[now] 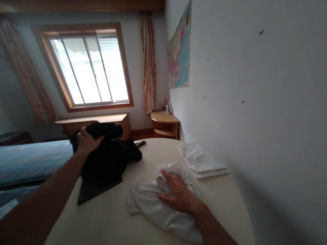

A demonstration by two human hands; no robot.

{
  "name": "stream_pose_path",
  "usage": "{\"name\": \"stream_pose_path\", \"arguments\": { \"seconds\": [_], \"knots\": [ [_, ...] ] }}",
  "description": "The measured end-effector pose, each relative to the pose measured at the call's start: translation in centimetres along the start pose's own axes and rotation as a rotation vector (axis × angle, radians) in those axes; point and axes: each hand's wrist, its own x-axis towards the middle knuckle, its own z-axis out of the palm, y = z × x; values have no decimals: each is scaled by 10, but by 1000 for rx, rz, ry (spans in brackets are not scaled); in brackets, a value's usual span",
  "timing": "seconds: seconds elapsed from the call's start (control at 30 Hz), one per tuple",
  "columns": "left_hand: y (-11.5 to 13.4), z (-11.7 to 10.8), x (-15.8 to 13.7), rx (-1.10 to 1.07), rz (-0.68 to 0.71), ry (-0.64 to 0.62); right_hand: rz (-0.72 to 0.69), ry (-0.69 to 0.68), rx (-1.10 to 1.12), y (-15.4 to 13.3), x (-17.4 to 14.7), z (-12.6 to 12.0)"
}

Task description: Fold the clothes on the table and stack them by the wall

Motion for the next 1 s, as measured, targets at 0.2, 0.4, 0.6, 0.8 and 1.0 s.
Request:
{"name": "stream_pose_path", "arguments": {
  "seconds": [0.2, 0.4, 0.6, 0.8, 1.0],
  "knots": [
    [-17, 53, -27, 126, 83, -344, 33, -101, -28, 1, -1, -1],
    [10, 45, -53, 154, 302, 119, 101, -71, -38, 2, 1, -1],
    [55, 51, -137, -124, 670, -153, 106, 22, 167, 9, 2, -3],
    [60, 69, -255, -277, 890, -607, 87, 121, 510, 28, 7, -4],
    [36, 63, -247, -162, 773, -600, 44, 196, 607, 36, 10, -8]
  ]
}}
